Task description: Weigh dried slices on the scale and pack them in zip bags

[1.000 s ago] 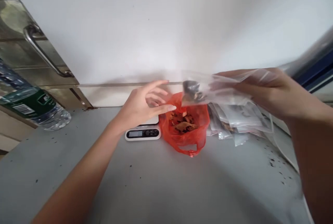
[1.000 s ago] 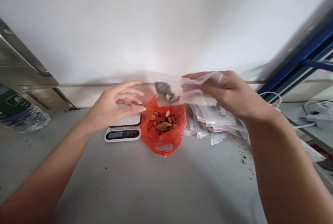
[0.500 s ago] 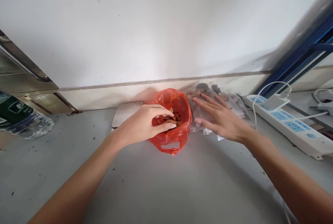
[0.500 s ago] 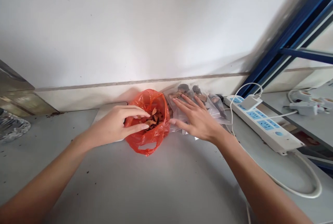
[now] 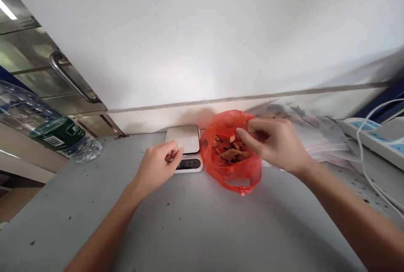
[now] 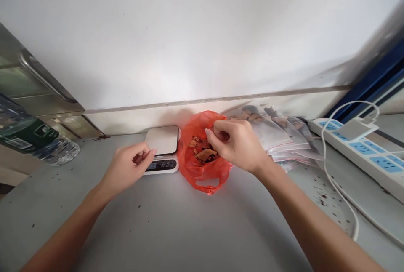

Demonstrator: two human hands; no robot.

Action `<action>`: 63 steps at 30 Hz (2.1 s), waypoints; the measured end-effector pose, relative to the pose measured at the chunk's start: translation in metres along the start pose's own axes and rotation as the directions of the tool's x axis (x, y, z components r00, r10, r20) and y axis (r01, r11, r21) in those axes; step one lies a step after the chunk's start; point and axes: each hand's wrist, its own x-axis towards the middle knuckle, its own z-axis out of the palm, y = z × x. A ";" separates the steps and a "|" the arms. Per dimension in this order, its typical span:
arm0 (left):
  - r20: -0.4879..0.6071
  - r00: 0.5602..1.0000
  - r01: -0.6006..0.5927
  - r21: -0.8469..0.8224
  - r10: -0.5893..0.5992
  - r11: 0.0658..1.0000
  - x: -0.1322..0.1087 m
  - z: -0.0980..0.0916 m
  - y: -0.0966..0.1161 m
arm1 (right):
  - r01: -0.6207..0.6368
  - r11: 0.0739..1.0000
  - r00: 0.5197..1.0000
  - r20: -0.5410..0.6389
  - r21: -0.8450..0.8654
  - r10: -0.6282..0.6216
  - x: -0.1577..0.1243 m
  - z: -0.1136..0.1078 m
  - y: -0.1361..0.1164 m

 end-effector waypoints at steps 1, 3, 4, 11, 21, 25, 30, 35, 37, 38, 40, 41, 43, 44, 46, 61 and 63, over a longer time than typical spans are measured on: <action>-0.004 1.000 0.016 0.006 -0.016 1.000 -0.002 0.000 -0.006 | 0.032 0.999 0.999 0.013 -0.010 -0.032 0.003 0.004 -0.001; -0.010 0.999 0.033 0.019 -0.033 0.999 -0.006 0.000 -0.017 | 0.077 0.996 0.997 -0.009 -0.052 -0.077 0.006 0.012 -0.002; -0.008 0.999 0.031 0.028 -0.031 0.999 -0.008 0.000 -0.021 | 0.095 0.992 0.995 -0.035 -0.083 -0.098 0.006 0.016 -0.002; 0.016 0.999 -0.046 0.127 0.045 0.991 -0.019 -0.004 -0.037 | 0.292 0.933 0.939 -0.123 -0.209 -0.322 -0.013 0.039 -0.004; -0.002 0.962 -0.269 0.169 0.273 0.948 -0.023 0.000 -0.036 | 0.353 0.883 0.875 -0.226 -0.308 -0.429 -0.032 0.046 -0.006; 0.028 0.963 -0.269 0.171 0.268 0.948 -0.024 0.001 -0.035 | 0.344 0.896 0.900 -0.172 -0.281 -0.400 -0.039 0.048 0.001; 0.080 0.973 -0.226 0.152 0.216 0.962 -0.025 -0.005 -0.031 | 0.294 0.913 0.937 -0.106 -0.282 -0.334 -0.040 0.042 0.003; 0.096 0.976 -0.206 0.133 0.194 0.970 -0.027 -0.006 -0.027 | 0.283 0.927 0.944 -0.101 -0.246 -0.314 -0.040 0.039 0.000; 0.100 0.976 -0.207 0.125 0.195 0.970 -0.028 -0.005 -0.027 | 0.283 0.929 0.945 -0.098 -0.239 -0.313 -0.041 0.039 0.000; 0.102 0.975 -0.210 0.122 0.198 0.970 -0.028 -0.005 -0.026 | 0.281 0.930 0.946 -0.094 -0.237 -0.310 -0.041 0.038 0.000; 0.107 0.973 -0.217 0.118 0.205 0.969 -0.029 -0.004 -0.026 | 0.277 0.931 0.949 -0.085 -0.240 -0.304 -0.041 0.037 0.001; 0.107 0.972 -0.222 0.117 0.210 0.968 -0.029 -0.003 -0.026 | 0.279 0.928 0.948 -0.083 -0.246 -0.307 -0.041 0.036 0.002; 0.109 0.971 -0.225 0.117 0.212 0.967 -0.029 -0.003 -0.027 | 0.294 0.919 0.942 -0.084 -0.263 -0.326 -0.040 0.034 0.003; 0.112 0.971 -0.223 0.117 0.210 0.968 -0.029 -0.003 -0.027 | 0.304 0.913 0.937 -0.088 -0.271 -0.338 -0.040 0.033 0.003; 0.118 0.973 -0.214 0.114 0.201 0.970 -0.029 -0.002 -0.027 | 0.310 0.909 0.933 -0.094 -0.278 -0.347 -0.039 0.032 0.003; 0.139 0.975 -0.186 0.101 0.171 0.977 -0.029 0.000 -0.028 | 0.259 0.938 0.954 -0.093 -0.232 -0.286 -0.040 0.029 0.004; 0.134 0.974 -0.196 0.101 0.182 0.975 -0.029 -0.001 -0.027 | 0.260 0.935 0.952 -0.101 -0.239 -0.290 -0.040 0.029 0.003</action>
